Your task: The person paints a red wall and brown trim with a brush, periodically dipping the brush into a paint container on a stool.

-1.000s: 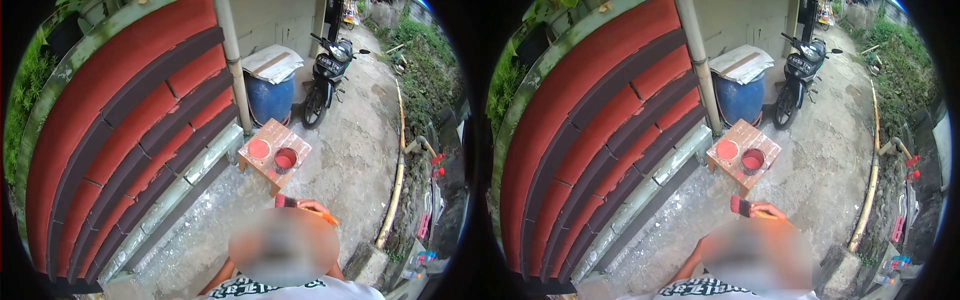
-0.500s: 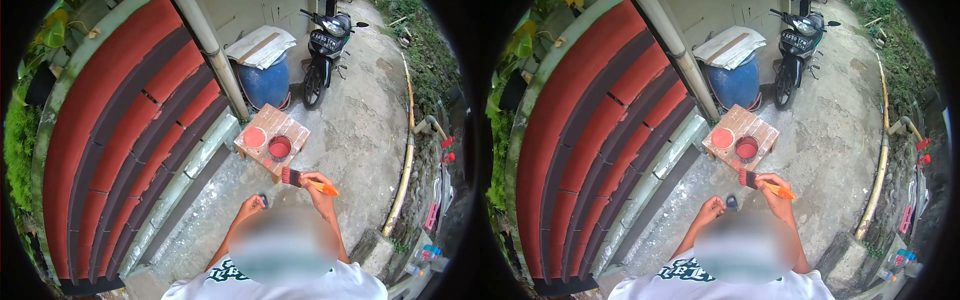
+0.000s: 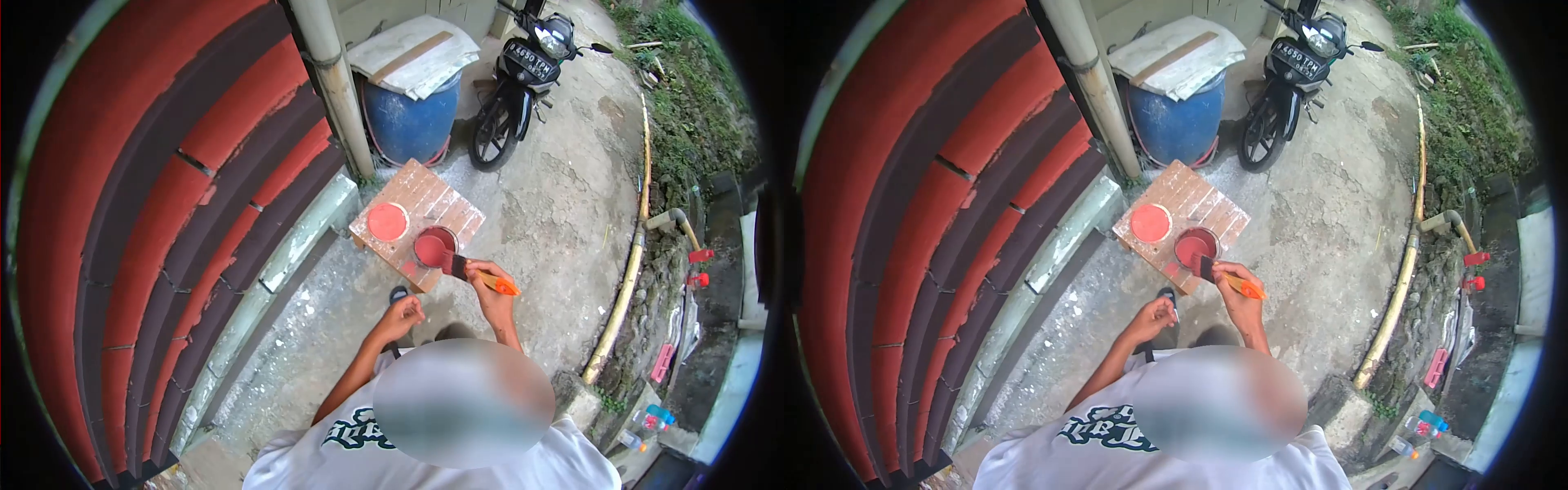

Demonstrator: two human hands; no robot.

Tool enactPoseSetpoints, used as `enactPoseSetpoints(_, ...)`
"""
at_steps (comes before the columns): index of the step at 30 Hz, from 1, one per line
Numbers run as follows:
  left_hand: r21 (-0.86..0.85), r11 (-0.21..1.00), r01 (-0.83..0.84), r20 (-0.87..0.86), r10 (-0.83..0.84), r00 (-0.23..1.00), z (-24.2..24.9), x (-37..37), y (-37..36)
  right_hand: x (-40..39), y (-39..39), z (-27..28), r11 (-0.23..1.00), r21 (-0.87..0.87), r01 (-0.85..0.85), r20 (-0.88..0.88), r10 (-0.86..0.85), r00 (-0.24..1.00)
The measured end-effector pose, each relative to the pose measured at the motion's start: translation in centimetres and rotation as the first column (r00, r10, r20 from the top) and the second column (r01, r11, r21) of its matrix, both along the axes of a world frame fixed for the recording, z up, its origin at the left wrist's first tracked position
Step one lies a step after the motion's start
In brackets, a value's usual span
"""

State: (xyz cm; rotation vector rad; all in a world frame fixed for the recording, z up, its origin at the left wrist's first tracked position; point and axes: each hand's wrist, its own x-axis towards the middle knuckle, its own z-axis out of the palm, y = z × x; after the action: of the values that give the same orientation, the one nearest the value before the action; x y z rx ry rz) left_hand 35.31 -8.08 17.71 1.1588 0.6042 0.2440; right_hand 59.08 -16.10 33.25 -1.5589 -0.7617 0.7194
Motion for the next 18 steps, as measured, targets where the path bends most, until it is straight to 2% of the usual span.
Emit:
enactPoseSetpoints(2, 0.092, 0.995, 0.042, -0.054, -0.037, 0.998, -0.1, 0.5, 1.6, 0.2, 0.8, -2.0, 0.998, -0.058, -0.008, -0.005, 0.008, 1.000)
enactPoseSetpoints(4, 0.026, 0.997, 0.070, -0.049, -0.069, 0.996, -0.3, 0.5, 2.7, 1.3, 2.9, -4.2, 0.996, -0.093, -0.007, -0.047, 0.003, 0.999)
enactPoseSetpoints(5, 0.004, 0.999, 0.044, -0.029, -0.043, 0.999, -0.6, 0.4, 3.1, 1.6, 3.7, -5.2, 0.992, -0.128, -0.005, -0.011, 0.003, 1.000)
enactPoseSetpoints(6, -0.030, 0.999, 0.013, 0.000, -0.013, 1.000, -1.5, 0.4, 2.9, 2.3, 4.4, -7.7, 0.998, -0.054, -0.019, 0.089, 0.024, 0.996)
enactPoseSetpoints(7, 0.042, 0.995, 0.093, -0.053, -0.091, 0.994, -2.8, -0.2, 3.3, 2.9, 5.3, -10.1, 0.999, -0.053, -0.006, 0.107, 0.012, 0.994)
enactPoseSetpoints(8, 0.053, 0.998, 0.046, -0.108, -0.040, 0.993, -3.6, -0.5, 2.8, 3.6, 6.1, -12.3, 0.999, -0.049, 0.001, 0.118, 0.004, 0.993)
enactPoseSetpoints(10, 0.124, 0.983, 0.136, -0.283, -0.096, 0.954, 0.4, -1.1, 3.8, 5.0, 7.7, -15.5, 0.982, -0.190, 0.005, 0.150, 0.025, 0.988)
enactPoseSetpoints(13, 0.160, 0.986, 0.052, -0.392, 0.015, 0.920, 0.5, -2.9, 3.6, 6.2, 10.1, -22.5, 0.961, -0.272, -0.043, 0.204, 0.102, 0.974)
enactPoseSetpoints(15, 0.180, 0.980, -0.081, -0.386, 0.146, 0.911, 0.0, -4.3, 2.5, 6.8, 11.4, -27.6, 0.943, -0.329, -0.045, 0.187, 0.111, 0.976)
enactPoseSetpoints(17, 0.168, 0.970, -0.175, -0.398, 0.230, 0.888, -0.2, -5.4, 1.5, 6.9, 12.8, -31.6, 0.947, -0.308, -0.092, 0.200, 0.159, 0.967)
enactPoseSetpoints(18, 0.174, 0.970, -0.168, -0.457, 0.231, 0.859, -0.4, -5.9, 1.1, 7.0, 13.1, -33.7, 0.946, -0.305, -0.112, 0.207, 0.181, 0.961)
